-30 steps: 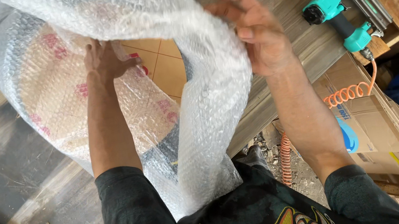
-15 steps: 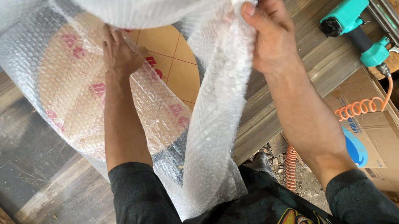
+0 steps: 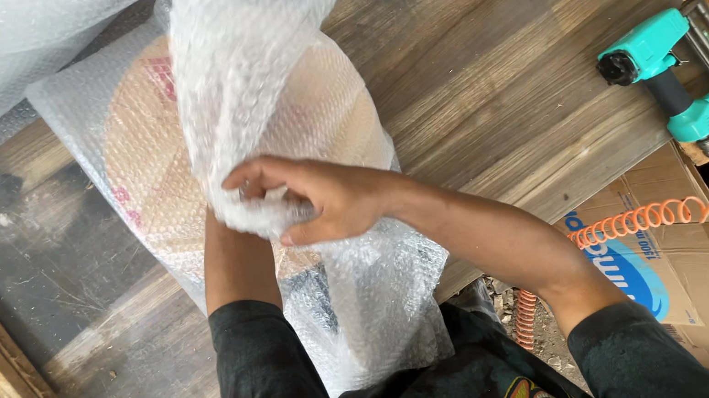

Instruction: The person wraps a circular sign in bubble wrap, cutting the material with a utility knife and securing it with packing tape from a dispenser.

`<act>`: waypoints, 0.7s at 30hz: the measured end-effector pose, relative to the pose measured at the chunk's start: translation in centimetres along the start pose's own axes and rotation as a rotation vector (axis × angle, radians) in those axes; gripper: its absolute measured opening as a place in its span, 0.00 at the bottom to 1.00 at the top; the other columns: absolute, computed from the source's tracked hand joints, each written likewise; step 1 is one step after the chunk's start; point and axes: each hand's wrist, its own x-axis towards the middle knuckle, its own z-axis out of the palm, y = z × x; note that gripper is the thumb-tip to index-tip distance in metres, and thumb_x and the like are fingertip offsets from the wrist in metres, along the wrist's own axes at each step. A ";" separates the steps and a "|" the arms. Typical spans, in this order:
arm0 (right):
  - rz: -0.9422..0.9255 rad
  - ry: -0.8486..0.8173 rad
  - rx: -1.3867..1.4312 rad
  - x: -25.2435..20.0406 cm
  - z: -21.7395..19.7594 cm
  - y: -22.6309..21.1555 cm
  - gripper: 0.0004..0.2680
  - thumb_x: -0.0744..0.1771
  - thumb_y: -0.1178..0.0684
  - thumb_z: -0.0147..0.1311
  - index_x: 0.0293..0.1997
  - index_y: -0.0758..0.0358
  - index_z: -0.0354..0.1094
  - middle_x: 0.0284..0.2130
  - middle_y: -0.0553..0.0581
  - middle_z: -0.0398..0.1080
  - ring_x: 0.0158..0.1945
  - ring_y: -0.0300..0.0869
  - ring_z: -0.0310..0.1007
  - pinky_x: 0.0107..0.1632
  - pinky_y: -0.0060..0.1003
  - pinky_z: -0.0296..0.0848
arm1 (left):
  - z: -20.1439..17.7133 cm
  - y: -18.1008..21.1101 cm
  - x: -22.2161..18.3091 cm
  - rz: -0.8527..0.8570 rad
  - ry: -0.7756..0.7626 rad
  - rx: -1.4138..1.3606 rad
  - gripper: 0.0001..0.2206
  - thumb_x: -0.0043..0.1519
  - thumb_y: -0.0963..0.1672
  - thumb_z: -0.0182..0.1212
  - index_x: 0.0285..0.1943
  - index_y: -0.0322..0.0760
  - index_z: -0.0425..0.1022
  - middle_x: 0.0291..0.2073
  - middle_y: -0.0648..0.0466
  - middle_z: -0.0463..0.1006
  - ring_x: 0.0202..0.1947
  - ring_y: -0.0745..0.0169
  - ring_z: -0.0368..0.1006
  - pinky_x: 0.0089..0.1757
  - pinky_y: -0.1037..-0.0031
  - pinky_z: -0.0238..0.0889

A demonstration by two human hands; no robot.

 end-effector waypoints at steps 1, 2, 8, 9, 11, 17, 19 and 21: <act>0.065 -0.065 0.009 0.2 0.4 -0.5 0.27 0.65 0.66 0.56 0.72 0.62 0.47 0.53 0.75 0.66 0.56 0.70 0.70 0.49 0.61 0.77 | -0.2 -0.3 -0.4 -0.002 0.010 -0.046 0.47 0.48 0.46 0.69 0.81 0.39 0.52 0.77 0.41 0.40 0.64 0.31 0.63 0.56 0.47 0.69; 0.133 -0.133 0.018 0.3 0.9 -1.0 0.29 0.64 0.68 0.55 0.72 0.62 0.45 0.53 0.79 0.65 0.56 0.76 0.70 0.49 0.65 0.76 | -0.3 -0.6 -1.0 -0.005 0.020 -0.095 0.47 0.48 0.47 0.68 0.81 0.39 0.53 0.77 0.41 0.41 0.64 0.31 0.63 0.57 0.47 0.68; 0.110 -0.291 -0.141 1.1 1.7 -4.5 0.33 0.64 0.66 0.55 0.75 0.71 0.35 0.64 0.92 0.52 0.66 0.84 0.55 0.60 0.82 0.60 | -0.2 -1.8 -3.1 -0.003 0.087 -0.394 0.44 0.49 0.51 0.64 0.78 0.38 0.56 0.75 0.40 0.46 0.65 0.31 0.63 0.58 0.47 0.66; 0.111 -0.290 -0.143 1.3 1.9 -3.7 0.33 0.64 0.66 0.55 0.75 0.71 0.35 0.64 0.92 0.52 0.66 0.84 0.55 0.60 0.82 0.60 | -0.1 -1.7 -3.5 -0.001 0.095 -0.442 0.43 0.49 0.51 0.63 0.78 0.38 0.56 0.74 0.39 0.47 0.65 0.31 0.63 0.59 0.47 0.65; 0.062 -0.223 -0.221 1.7 2.1 -2.1 0.35 0.64 0.62 0.57 0.79 0.62 0.34 0.69 0.80 0.53 0.70 0.76 0.56 0.64 0.71 0.63 | -0.2 -1.7 -4.2 0.004 0.113 -0.536 0.43 0.50 0.52 0.62 0.77 0.38 0.57 0.74 0.39 0.48 0.65 0.31 0.63 0.59 0.47 0.64; 0.126 -0.326 -0.294 4.4 3.2 -1.2 0.38 0.64 0.62 0.59 0.80 0.59 0.31 0.72 0.76 0.50 0.68 0.69 0.63 0.64 0.62 0.71 | 0.0 -3.8 -9.3 -0.032 0.184 -0.817 0.41 0.51 0.56 0.57 0.75 0.37 0.60 0.72 0.38 0.53 0.65 0.31 0.64 0.61 0.47 0.61; 0.146 -0.368 -0.312 5.2 3.2 0.6 0.40 0.63 0.61 0.64 0.78 0.61 0.28 0.75 0.72 0.41 0.75 0.63 0.47 0.72 0.56 0.52 | -0.3 -4.5 -10.6 -0.045 0.225 -0.914 0.41 0.51 0.57 0.56 0.74 0.36 0.61 0.71 0.37 0.55 0.65 0.31 0.64 0.62 0.47 0.61; 0.164 -0.416 -0.324 6.1 3.5 0.7 0.43 0.63 0.59 0.68 0.77 0.63 0.24 0.78 0.69 0.32 0.81 0.58 0.31 0.79 0.49 0.34 | -0.5 -5.5 -12.6 -0.064 0.270 -1.009 0.41 0.51 0.59 0.54 0.73 0.36 0.62 0.70 0.37 0.56 0.65 0.31 0.64 0.62 0.47 0.60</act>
